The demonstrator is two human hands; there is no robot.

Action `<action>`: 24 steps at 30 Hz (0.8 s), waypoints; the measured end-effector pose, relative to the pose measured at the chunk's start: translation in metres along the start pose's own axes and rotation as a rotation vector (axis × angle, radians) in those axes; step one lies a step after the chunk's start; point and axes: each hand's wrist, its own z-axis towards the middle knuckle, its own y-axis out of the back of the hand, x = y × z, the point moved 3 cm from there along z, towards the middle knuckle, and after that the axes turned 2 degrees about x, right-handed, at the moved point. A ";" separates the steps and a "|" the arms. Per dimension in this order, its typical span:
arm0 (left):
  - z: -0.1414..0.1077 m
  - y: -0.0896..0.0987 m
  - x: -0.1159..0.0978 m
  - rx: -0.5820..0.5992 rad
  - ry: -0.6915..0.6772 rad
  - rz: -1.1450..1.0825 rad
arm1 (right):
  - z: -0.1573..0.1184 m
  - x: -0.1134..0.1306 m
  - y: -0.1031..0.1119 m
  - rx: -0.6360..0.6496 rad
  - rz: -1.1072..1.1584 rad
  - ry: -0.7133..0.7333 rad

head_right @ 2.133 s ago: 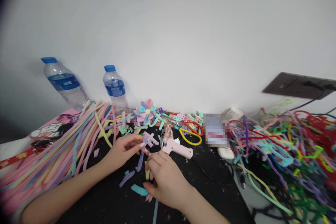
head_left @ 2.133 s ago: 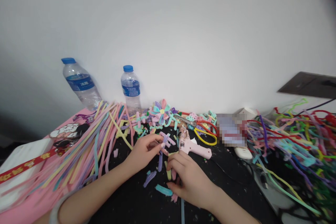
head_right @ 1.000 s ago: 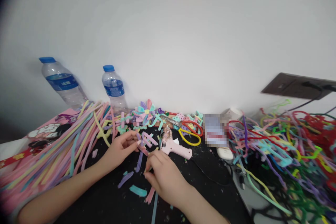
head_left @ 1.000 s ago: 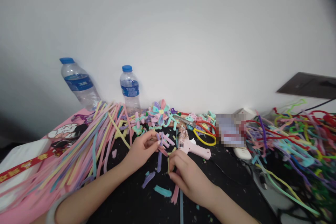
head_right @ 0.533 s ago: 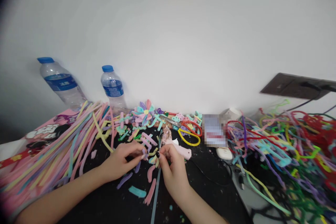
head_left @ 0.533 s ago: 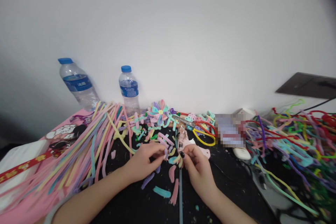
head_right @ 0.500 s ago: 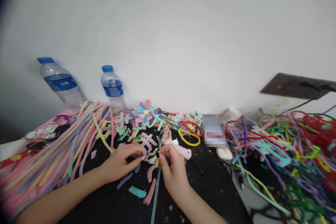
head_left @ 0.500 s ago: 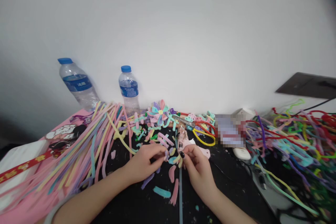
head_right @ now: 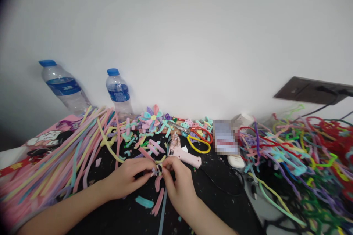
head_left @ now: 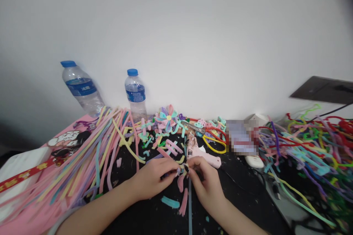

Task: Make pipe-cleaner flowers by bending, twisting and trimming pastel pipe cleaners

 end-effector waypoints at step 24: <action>0.006 -0.001 0.007 -0.140 0.343 -0.766 | 0.005 -0.003 -0.008 0.083 -0.017 0.002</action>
